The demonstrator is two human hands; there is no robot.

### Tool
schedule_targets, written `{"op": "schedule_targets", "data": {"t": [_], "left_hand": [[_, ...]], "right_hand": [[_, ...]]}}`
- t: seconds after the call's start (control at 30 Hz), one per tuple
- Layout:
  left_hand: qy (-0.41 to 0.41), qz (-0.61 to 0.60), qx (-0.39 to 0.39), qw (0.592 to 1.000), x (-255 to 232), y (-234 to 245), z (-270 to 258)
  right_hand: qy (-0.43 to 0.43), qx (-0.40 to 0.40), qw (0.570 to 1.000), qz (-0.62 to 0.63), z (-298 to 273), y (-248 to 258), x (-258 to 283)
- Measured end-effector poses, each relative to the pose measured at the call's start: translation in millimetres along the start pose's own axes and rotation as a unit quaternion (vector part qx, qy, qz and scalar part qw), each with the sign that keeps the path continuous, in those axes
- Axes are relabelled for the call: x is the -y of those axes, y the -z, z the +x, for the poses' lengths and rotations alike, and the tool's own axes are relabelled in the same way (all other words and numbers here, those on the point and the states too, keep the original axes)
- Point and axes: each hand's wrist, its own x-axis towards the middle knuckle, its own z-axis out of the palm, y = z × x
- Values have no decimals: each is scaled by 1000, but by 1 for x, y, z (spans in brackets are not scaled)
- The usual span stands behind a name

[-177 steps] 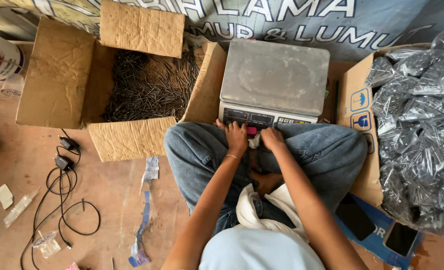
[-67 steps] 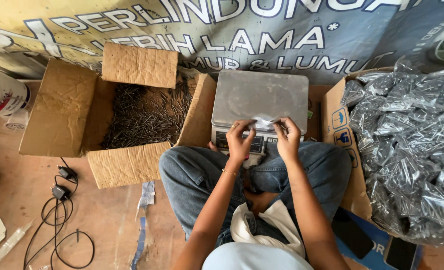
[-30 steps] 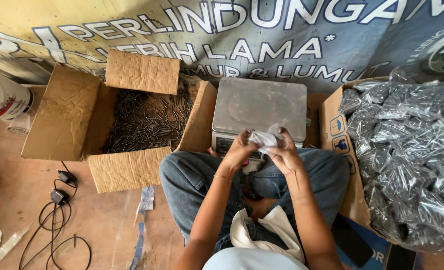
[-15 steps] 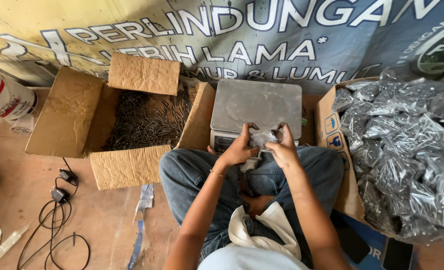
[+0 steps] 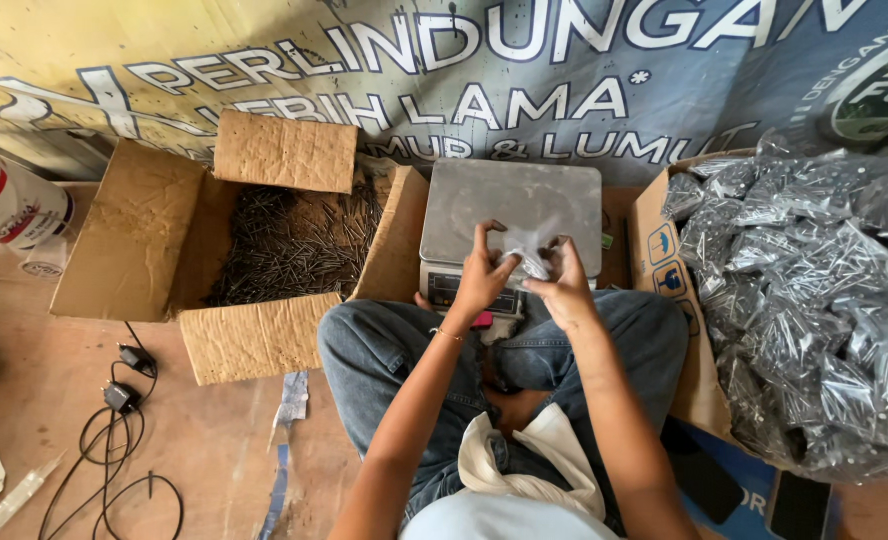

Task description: The person scoops nails from a cardboard box into a small plastic bag, weighs the bag on a digital scale, and adjusts the contents to reach a target weight. The person then seals the bag and places it into a larger box with other packaged bags.

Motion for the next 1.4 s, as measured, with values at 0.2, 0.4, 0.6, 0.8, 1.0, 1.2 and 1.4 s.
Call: {"op": "schedule_targets", "data": {"t": [0.2, 0.4, 0.6, 0.8, 1.0, 1.2, 1.4], "left_hand": [[5, 81, 49, 996, 4, 5, 7], [2, 124, -27, 992, 14, -1, 8], [-94, 168, -77, 978, 28, -7, 21], [25, -126, 105, 986, 35, 6, 34], [114, -353, 59, 927, 42, 3, 38], [172, -524, 38, 833, 48, -8, 44], [106, -465, 25, 879, 37, -4, 35]], "right_hand": [[128, -143, 958, -215, 0, -9, 13], [289, -138, 805, -500, 0, -7, -1], [213, -139, 728, -637, 12, 6, -18], [151, -109, 786, -589, 28, 27, -8], [155, -50, 833, -529, 18, 25, 5], [173, 10, 889, -424, 13, 22, 11], [191, 44, 907, -373, 8, 11, 22]]}}
